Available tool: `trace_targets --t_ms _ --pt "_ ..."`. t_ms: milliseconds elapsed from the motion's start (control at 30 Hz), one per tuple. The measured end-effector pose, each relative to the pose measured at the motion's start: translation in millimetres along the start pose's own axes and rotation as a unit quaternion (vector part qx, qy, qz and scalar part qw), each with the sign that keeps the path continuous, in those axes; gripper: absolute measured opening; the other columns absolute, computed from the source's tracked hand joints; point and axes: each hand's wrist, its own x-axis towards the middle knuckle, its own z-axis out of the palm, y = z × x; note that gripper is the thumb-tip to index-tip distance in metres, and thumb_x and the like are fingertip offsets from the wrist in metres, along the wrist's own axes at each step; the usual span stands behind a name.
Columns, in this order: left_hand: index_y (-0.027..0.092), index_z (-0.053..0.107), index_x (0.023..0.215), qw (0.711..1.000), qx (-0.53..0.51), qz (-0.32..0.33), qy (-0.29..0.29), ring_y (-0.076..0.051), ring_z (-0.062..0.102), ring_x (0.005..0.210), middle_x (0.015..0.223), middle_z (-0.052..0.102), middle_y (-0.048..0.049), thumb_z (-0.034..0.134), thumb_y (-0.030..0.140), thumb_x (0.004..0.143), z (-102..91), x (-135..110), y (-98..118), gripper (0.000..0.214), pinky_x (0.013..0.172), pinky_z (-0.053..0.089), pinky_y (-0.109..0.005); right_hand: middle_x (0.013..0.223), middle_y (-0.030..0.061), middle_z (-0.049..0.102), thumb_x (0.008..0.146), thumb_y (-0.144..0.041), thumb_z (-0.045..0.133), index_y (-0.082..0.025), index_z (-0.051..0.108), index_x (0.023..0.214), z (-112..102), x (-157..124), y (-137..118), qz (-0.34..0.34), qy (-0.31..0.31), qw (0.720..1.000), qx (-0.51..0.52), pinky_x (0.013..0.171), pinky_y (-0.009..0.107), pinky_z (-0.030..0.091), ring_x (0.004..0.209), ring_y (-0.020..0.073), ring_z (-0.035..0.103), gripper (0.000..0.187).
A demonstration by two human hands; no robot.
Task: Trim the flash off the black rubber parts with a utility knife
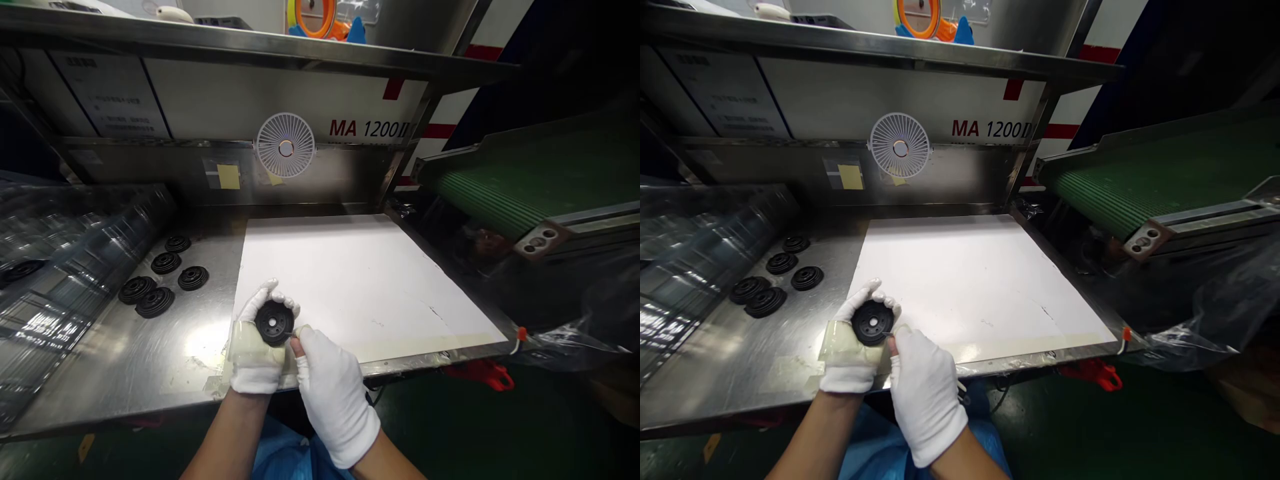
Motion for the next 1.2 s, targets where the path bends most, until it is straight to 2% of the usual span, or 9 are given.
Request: trace_targets --t_ms 200,367,433,533,700,867,1000,1067,1200 --pt "0.017 0.067 0.093 0.999 -0.025 0.048 0.001 -0.01 0.06 0.069 0.071 0.06 0.0001 0.063 0.011 0.078 -1.0 0 -1 0.017 0.077 0.056 -0.03 0.071 -0.0032 0.057 0.098 -0.03 0.038 -0.024 0.05 0.079 6 -4 -10 -0.002 -0.009 0.999 0.031 0.058 0.03 0.023 0.059 0.0148 0.048 0.023" --pt "0.011 0.066 0.109 0.998 0.037 -0.032 -0.048 -0.027 0.065 0.088 0.086 0.067 -0.0122 0.056 0.018 0.077 -5.1 -8 7 0.034 0.079 0.055 -0.045 0.072 -0.003 0.057 0.1 -0.031 0.037 -0.024 0.05 0.08 -2 1 -3 -0.02 -0.008 1.0 0.022 0.06 0.03 0.025 0.062 0.0152 0.049 0.024" --pt "0.01 0.066 0.107 0.997 0.02 -0.051 -0.058 -0.023 0.065 0.079 0.079 0.065 -0.011 0.054 0.016 0.075 -6.0 -9 8 0.035 0.076 0.056 -0.041 0.072 -0.0028 0.056 0.1 -0.031 0.037 -0.024 0.05 0.081 -5 2 2 -0.009 -0.002 1.0 0.004 0.061 0.03 0.025 0.062 0.0155 0.05 0.024" --pt "0.011 0.067 0.099 0.999 -0.009 -0.039 -0.029 -0.015 0.061 0.067 0.068 0.061 -0.0056 0.057 0.012 0.074 -5.2 -7 5 0.026 0.069 0.055 -0.031 0.071 -0.0026 0.055 0.1 -0.032 0.037 -0.024 0.051 0.082 -5 2 5 0.005 -0.002 1.0 -0.021 0.061 0.03 0.025 0.062 0.0159 0.05 0.024" --pt "0.013 0.066 0.089 1.0 -0.028 -0.004 0.0 -0.011 0.059 0.063 0.066 0.059 -0.0012 0.063 0.011 0.077 -2.7 1 -1 0.013 0.066 0.054 -0.027 0.071 -0.0033 0.056 0.099 -0.031 0.037 -0.024 0.051 0.081 1 -4 -4 -0.006 0.004 1.0 0.003 0.058 0.03 0.023 0.059 0.015 0.047 0.024" --pt "0.016 0.067 0.097 0.999 -0.008 0.036 -0.004 -0.011 0.062 0.07 0.071 0.061 0.0001 0.062 0.01 0.078 -3.8 -2 2 0.021 0.081 0.056 -0.033 0.07 -0.0037 0.057 0.098 -0.029 0.039 -0.024 0.05 0.079 2 -5 -11 -0.013 -0.001 1.0 0.015 0.057 0.031 0.022 0.058 0.015 0.046 0.022" --pt "0.014 0.062 0.117 0.996 0.05 -0.021 -0.064 -0.026 0.065 0.092 0.09 0.067 -0.0113 0.056 0.017 0.078 -6.6 -9 6 0.04 0.083 0.055 -0.046 0.072 -0.0032 0.057 0.098 -0.028 0.04 -0.024 0.052 0.081 -3 -1 -4 -0.016 0.003 1.0 0.012 0.06 0.03 0.025 0.06 0.0149 0.048 0.021" --pt "0.013 0.062 0.118 0.996 0.039 -0.033 -0.072 -0.023 0.065 0.084 0.083 0.066 -0.0092 0.055 0.017 0.077 -6.8 -11 6 0.042 0.078 0.056 -0.042 0.072 -0.0028 0.057 0.099 -0.029 0.039 -0.024 0.053 0.083 -5 -1 -1 -0.005 0.002 1.0 -0.004 0.06 0.03 0.025 0.062 0.0152 0.05 0.021" --pt "0.016 0.065 0.107 0.999 0.017 0.0 -0.029 -0.013 0.06 0.066 0.068 0.06 -0.001 0.063 0.015 0.077 -4.4 -6 2 0.03 0.069 0.055 -0.029 0.073 -0.0029 0.057 0.1 -0.031 0.037 -0.025 0.054 0.087 -4 -4 1 0.012 -0.008 1.0 -0.02 0.06 0.031 0.024 0.063 0.0159 0.051 0.022"
